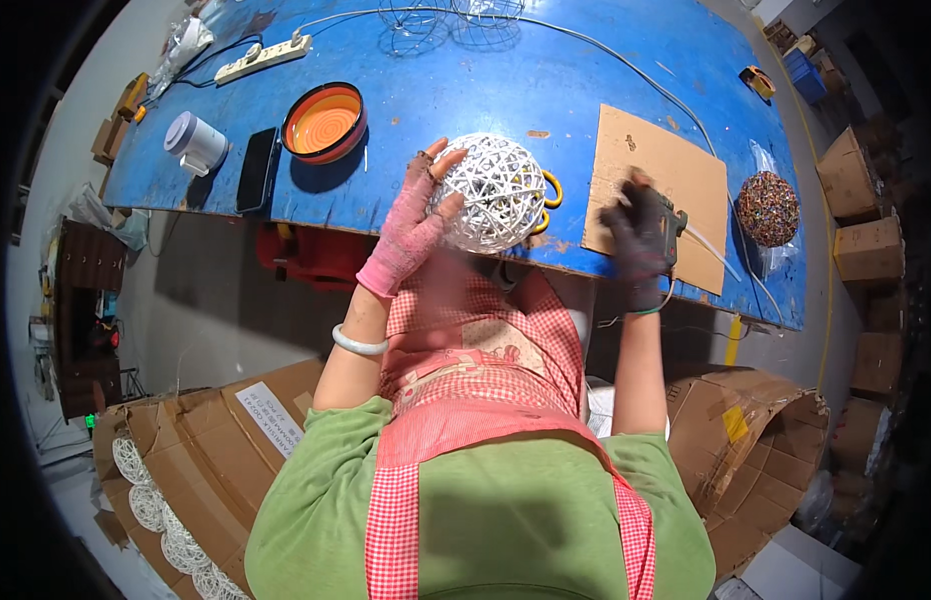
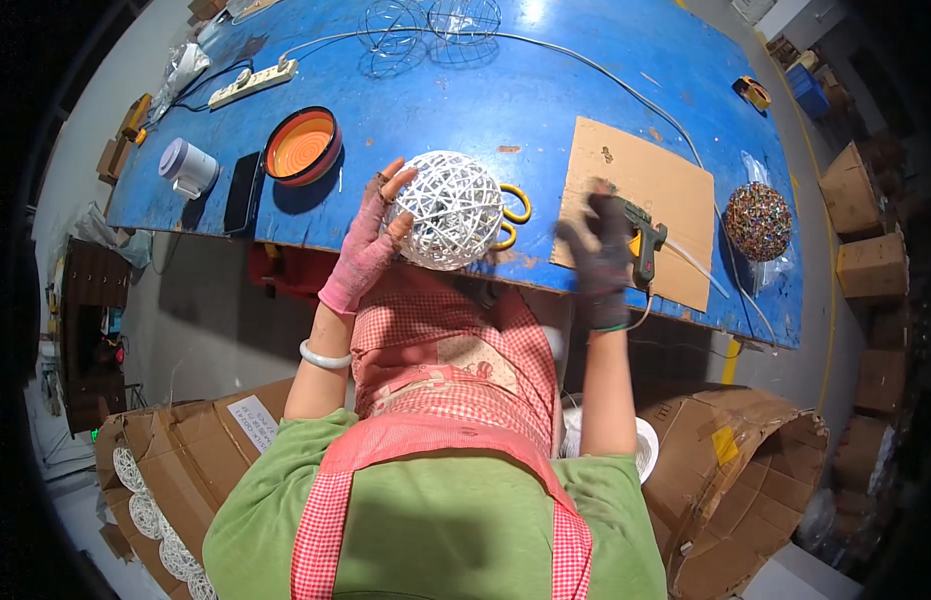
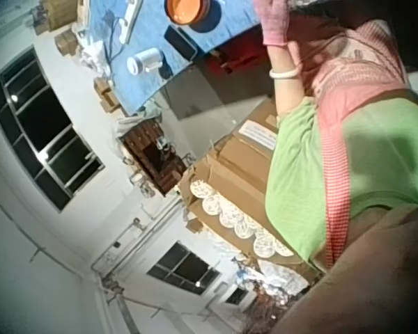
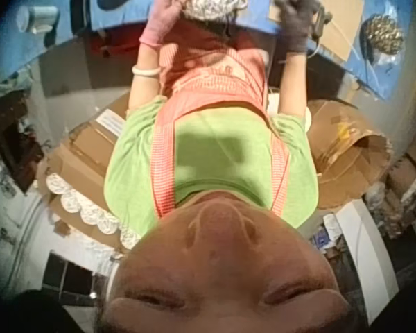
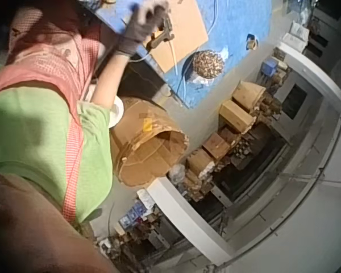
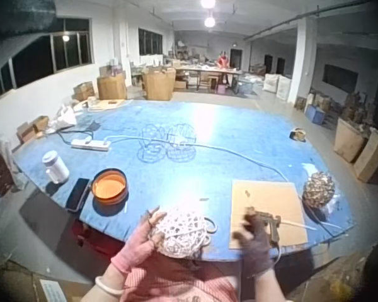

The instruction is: Assembling and reinforcing white woven decorative balls using a hot glue gun and cutting wire.

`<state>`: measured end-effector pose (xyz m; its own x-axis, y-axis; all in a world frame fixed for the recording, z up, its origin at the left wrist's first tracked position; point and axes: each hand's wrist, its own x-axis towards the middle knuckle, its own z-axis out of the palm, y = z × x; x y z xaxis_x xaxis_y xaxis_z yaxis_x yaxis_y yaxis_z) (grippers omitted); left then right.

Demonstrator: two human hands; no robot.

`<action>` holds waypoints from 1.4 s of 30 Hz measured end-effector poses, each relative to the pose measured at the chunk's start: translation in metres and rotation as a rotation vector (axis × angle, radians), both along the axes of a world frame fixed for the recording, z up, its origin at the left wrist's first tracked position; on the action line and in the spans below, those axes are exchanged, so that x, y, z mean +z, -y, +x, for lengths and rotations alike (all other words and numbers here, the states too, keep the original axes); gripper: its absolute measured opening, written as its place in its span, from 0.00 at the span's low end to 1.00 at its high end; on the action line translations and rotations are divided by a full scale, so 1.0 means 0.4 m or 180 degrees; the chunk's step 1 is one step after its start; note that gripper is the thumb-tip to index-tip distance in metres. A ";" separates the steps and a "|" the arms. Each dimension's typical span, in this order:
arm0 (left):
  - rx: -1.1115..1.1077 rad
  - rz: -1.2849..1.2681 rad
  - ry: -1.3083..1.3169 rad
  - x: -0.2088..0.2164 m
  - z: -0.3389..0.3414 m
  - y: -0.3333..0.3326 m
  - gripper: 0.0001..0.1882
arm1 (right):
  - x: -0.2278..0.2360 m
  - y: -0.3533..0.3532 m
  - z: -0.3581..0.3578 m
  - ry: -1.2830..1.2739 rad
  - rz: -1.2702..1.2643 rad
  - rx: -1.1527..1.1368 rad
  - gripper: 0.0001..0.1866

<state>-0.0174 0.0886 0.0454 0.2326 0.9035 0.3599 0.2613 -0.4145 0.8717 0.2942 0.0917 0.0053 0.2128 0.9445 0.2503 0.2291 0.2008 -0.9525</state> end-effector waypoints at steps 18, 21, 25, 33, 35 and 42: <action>0.0004 0.0099 -0.0248 0.003 -0.002 0.001 0.25 | -0.051 -0.021 0.272 0.2471 -0.1722 -0.1400 0.36; -0.0022 -0.0030 -0.0185 0.006 0.002 0.003 0.26 | -0.070 0.003 0.255 0.1345 -0.1062 -0.1439 0.26; -0.0014 0.0089 -0.0172 -0.002 0.000 -0.002 0.26 | -0.021 0.093 0.138 -0.0131 -0.0810 -0.0592 0.10; 0.0032 0.0018 -0.0233 -0.005 -0.001 -0.002 0.26 | 0.147 0.205 -0.127 -0.0337 -0.0263 0.1418 0.23; 0.0031 0.0118 -0.0306 -0.001 0.002 -0.002 0.26 | 0.147 0.196 -0.127 0.0440 0.0044 0.1478 0.20; 0.0037 0.0083 -0.0217 -0.005 -0.004 0.004 0.26 | 0.145 0.191 -0.144 0.1320 -0.0089 0.1457 0.16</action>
